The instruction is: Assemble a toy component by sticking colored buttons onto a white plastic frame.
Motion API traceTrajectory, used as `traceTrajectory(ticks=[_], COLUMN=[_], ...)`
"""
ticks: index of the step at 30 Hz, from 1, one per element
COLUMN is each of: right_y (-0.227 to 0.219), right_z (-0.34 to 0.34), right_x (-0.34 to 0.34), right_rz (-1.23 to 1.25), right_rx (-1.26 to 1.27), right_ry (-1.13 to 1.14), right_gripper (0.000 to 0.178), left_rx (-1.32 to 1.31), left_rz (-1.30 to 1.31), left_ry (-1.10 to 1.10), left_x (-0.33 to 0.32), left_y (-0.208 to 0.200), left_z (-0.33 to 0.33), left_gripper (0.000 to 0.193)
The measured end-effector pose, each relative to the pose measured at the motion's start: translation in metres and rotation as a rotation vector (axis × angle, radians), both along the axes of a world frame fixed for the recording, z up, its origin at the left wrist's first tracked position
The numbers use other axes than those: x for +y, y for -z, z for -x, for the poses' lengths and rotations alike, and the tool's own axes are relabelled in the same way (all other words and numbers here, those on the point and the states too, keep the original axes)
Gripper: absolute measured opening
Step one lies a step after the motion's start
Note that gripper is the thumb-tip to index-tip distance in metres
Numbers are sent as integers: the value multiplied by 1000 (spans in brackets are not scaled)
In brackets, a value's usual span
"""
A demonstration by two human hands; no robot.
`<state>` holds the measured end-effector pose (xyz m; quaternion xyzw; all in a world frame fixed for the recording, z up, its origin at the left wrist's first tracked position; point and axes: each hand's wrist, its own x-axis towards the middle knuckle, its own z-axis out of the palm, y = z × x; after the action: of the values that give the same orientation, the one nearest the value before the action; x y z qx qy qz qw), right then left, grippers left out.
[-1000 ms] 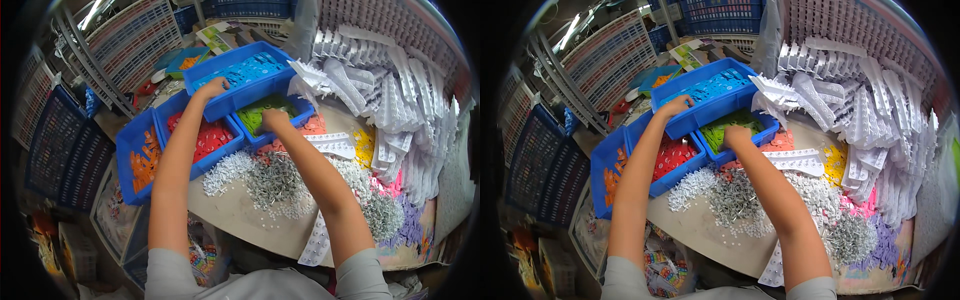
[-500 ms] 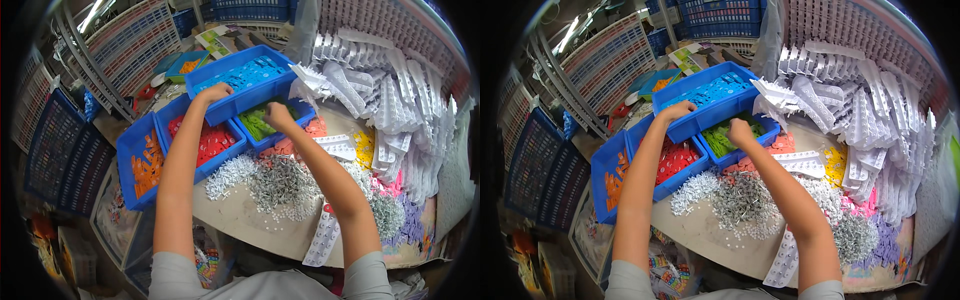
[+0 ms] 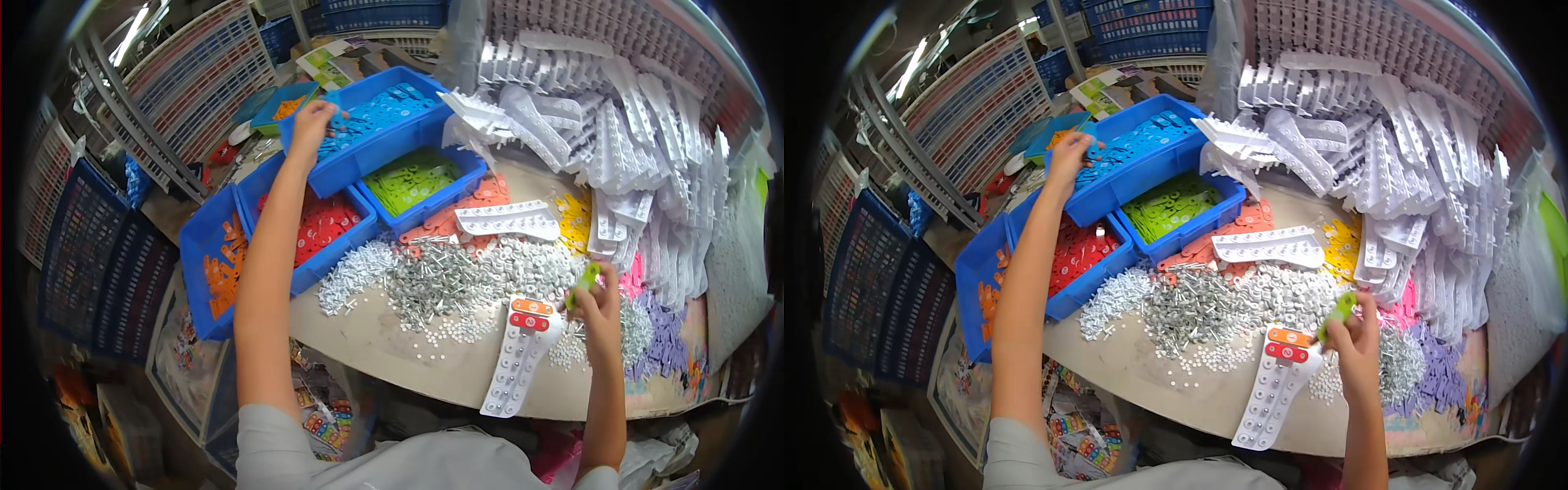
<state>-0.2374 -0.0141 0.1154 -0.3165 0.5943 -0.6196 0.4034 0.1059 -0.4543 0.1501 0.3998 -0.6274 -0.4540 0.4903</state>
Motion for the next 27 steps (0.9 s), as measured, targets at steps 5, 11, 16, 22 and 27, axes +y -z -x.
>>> traceTrajectory(ticks=[5, 11, 16, 22, 27], right_y=[25, 44, 47, 49, 61], right_z=[17, 4, -9, -28, -44], right_x=[83, 107, 87, 68, 58], right_rz=[-44, -152, -151, -154, -159], right_rx=[223, -91, -131, 516, 869], right_ry=[161, 182, 165, -30, -24], right_gripper=[31, 17, 20, 10, 8], left_rx=[292, 92, 128, 213, 191], left_rz=[-32, -332, -643, -772, -720], left_ry=[332, 595, 584, 371, 472], left_x=[120, 263, 327, 370, 373], left_y=[-22, 30, 76, 100, 106], left_z=[35, 79, 97, 95, 89], left_gripper=[25, 28, 17, 15, 14])
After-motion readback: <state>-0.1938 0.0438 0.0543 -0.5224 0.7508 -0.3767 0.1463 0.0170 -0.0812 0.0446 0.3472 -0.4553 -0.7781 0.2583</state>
